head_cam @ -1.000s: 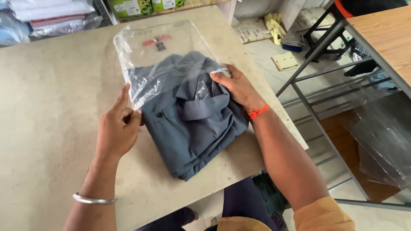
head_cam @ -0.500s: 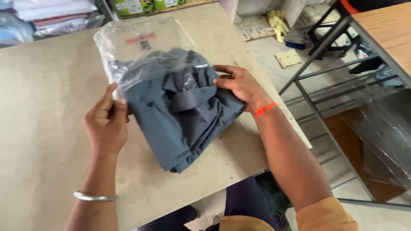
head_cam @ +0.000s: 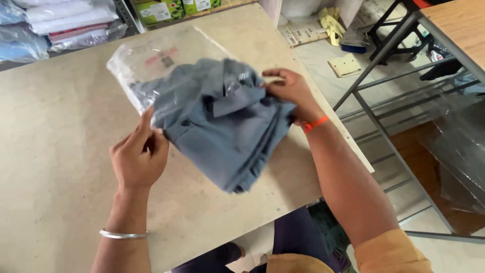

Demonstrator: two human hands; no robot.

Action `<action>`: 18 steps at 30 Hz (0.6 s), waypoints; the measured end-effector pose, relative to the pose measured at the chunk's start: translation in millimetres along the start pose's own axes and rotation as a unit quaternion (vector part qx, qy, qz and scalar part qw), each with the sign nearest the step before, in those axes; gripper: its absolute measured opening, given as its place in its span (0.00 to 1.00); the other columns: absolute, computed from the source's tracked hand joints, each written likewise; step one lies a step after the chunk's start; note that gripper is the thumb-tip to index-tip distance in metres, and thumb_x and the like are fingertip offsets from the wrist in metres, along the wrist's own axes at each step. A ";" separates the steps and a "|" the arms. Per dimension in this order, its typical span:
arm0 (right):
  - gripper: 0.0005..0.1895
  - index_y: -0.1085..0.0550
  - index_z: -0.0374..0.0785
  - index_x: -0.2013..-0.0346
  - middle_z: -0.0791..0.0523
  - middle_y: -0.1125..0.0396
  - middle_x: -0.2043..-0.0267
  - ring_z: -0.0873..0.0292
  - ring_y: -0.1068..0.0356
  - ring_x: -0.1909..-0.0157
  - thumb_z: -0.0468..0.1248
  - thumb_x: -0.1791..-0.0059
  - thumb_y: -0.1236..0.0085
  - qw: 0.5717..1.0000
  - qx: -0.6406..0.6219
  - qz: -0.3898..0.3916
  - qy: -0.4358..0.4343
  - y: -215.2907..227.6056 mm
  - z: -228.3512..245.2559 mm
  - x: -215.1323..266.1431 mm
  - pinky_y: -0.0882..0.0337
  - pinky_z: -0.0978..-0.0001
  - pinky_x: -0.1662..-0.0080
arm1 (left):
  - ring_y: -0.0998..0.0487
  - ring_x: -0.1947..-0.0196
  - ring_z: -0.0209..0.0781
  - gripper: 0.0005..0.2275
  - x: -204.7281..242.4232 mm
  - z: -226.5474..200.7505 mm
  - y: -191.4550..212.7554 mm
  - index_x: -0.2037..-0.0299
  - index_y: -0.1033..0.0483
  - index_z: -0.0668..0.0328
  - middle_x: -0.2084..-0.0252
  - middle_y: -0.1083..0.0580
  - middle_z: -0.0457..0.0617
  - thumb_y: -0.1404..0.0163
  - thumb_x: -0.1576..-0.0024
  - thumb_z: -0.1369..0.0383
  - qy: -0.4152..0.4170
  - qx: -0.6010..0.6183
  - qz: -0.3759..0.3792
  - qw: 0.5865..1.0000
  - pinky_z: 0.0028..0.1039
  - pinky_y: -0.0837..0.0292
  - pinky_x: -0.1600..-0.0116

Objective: The person folds a blue shirt on a table, then places it into a clear plastic bag and seals it. The person then picks up a peach-colored striped shirt and begins to fold it.

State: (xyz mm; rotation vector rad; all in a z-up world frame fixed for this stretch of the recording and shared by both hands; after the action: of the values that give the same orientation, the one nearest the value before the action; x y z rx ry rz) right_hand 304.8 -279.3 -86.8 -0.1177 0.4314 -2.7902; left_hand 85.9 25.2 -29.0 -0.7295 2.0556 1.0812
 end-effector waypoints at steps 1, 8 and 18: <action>0.26 0.29 0.30 0.41 0.52 0.23 0.56 0.62 0.23 0.59 0.29 0.54 0.39 1.000 0.001 -0.002 0.000 3.7 -4.5 0.0 0.23 0.72 0.56 | 0.27 0.77 0.36 0.18 -5.6 -6.2 -0.3 0.37 0.22 0.62 0.74 0.28 0.52 0.43 0.39 0.79 0.000 0.002 0.000 1.000 0.21 0.30 0.67; 0.12 0.23 0.33 0.54 0.51 0.25 0.60 0.58 0.25 0.62 0.31 0.51 0.35 0.844 0.449 -0.083 0.281 -34.4 41.9 51.6 0.27 0.69 0.58 | 0.22 0.73 0.56 0.33 -3.9 -2.0 -26.2 0.27 0.40 0.43 0.75 0.24 0.53 0.49 0.47 0.66 0.166 -0.110 0.353 0.914 0.43 0.28 0.65; 0.38 0.33 0.29 0.37 0.45 0.38 0.32 0.45 0.40 0.31 0.55 0.51 0.44 0.678 0.609 0.223 0.346 -139.7 4.0 173.0 0.47 0.45 0.33 | 0.22 0.73 0.58 0.33 -6.5 -10.3 -28.1 0.27 0.42 0.42 0.74 0.23 0.53 0.50 0.46 0.65 0.124 -0.106 0.366 0.916 0.46 0.28 0.64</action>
State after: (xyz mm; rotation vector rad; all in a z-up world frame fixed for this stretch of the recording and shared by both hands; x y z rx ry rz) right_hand 100.4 -209.2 -34.5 1.1656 -1.1385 -1.9454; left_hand 107.2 3.5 -32.7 -0.1725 2.5401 1.7122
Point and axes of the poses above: each hand's wrist, its own x-axis away from the middle knuckle, its own y-axis out of the back of the hand, z = x × y, the point moved 5 cm from there along -x, towards the middle knuckle
